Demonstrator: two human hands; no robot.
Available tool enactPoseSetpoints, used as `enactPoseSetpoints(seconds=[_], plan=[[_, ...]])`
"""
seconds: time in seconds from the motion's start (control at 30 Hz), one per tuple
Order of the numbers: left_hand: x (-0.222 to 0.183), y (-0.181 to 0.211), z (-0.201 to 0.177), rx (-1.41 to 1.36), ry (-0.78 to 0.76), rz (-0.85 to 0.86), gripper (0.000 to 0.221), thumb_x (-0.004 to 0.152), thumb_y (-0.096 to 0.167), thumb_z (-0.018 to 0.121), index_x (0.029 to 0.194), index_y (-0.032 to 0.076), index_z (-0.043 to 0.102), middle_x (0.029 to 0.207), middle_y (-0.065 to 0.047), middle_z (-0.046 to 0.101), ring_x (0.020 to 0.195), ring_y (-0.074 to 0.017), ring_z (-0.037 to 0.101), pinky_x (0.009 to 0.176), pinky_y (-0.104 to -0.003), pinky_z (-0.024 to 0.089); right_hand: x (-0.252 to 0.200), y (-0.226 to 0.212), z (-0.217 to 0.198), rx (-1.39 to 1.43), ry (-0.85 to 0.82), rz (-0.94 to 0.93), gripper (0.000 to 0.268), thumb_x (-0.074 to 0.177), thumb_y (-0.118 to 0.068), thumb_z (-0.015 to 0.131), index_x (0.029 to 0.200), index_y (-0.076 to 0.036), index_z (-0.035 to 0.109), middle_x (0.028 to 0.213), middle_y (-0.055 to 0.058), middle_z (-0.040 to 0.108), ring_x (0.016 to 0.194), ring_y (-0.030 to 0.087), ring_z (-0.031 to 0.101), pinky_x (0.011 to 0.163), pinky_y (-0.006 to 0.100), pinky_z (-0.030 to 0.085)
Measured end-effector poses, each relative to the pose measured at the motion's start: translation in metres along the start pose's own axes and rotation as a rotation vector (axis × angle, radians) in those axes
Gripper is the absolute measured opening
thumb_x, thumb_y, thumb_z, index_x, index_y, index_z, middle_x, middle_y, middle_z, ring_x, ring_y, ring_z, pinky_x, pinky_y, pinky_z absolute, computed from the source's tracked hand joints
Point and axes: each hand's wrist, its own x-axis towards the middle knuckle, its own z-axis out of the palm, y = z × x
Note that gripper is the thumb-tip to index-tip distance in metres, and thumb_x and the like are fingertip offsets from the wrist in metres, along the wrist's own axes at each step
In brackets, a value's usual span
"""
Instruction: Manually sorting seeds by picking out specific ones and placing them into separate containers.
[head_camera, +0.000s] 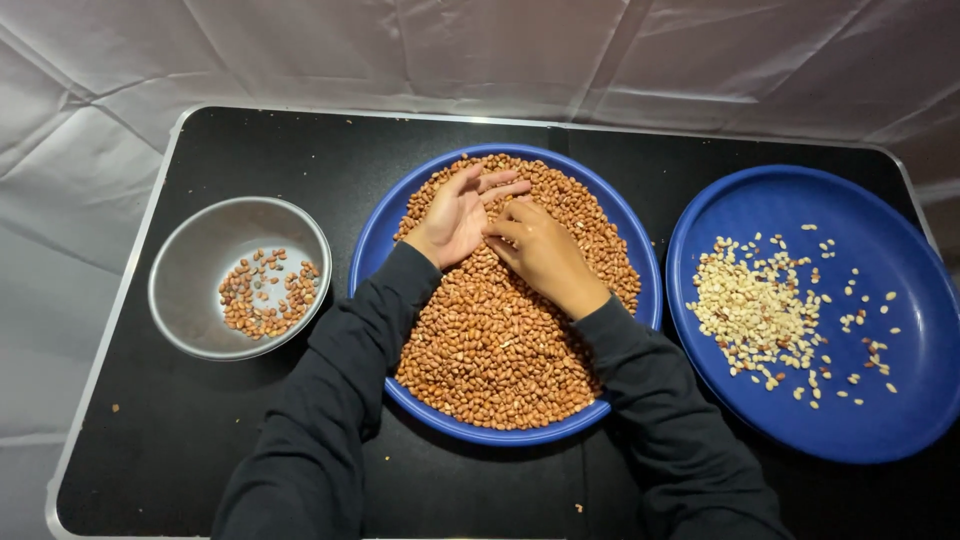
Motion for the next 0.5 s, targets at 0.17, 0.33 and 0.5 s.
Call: enactPoseSetpoints(seconds=[0.17,0.33,0.5], plan=[[0.003,0.001,-0.001,-0.003,-0.016,0.003,0.063,0.102,0.048,0.046,0.143,0.001,0.053,0.15,-0.024,0.053,0.125,-0.0406,0.064,0.096,-0.052,0.059,0.003,-0.003,-0.018,0.052,0.078,0.014,0.009,0.092,-0.012,0.076,0.1,-0.011,0.076,0.094,0.01,0.068,0.095,0.032,0.068,0.087,0.041,0.056],[0.002,0.004,-0.002,0.184,0.051,0.01,0.056,0.104,0.049,0.046,0.132,0.004,0.062,0.136,-0.026,0.064,0.118,-0.0429,0.068,0.087,-0.045,0.063,-0.008,0.01,-0.08,-0.088,0.247,0.109,0.008,0.095,-0.011,0.075,0.104,-0.012,0.077,0.099,0.009,0.067,0.098,0.031,0.065,0.089,0.041,0.053],[-0.017,0.018,0.022,0.817,0.137,0.023,0.043,0.104,0.035,0.044,0.111,0.004,0.072,0.108,-0.014,0.079,0.108,-0.0225,0.072,0.11,-0.035,0.043,-0.052,0.002,-0.188,-0.304,0.132,0.425,0.01,0.105,-0.009,0.074,0.108,-0.002,0.08,0.099,0.013,0.072,0.089,0.027,0.065,0.082,0.039,0.047]])
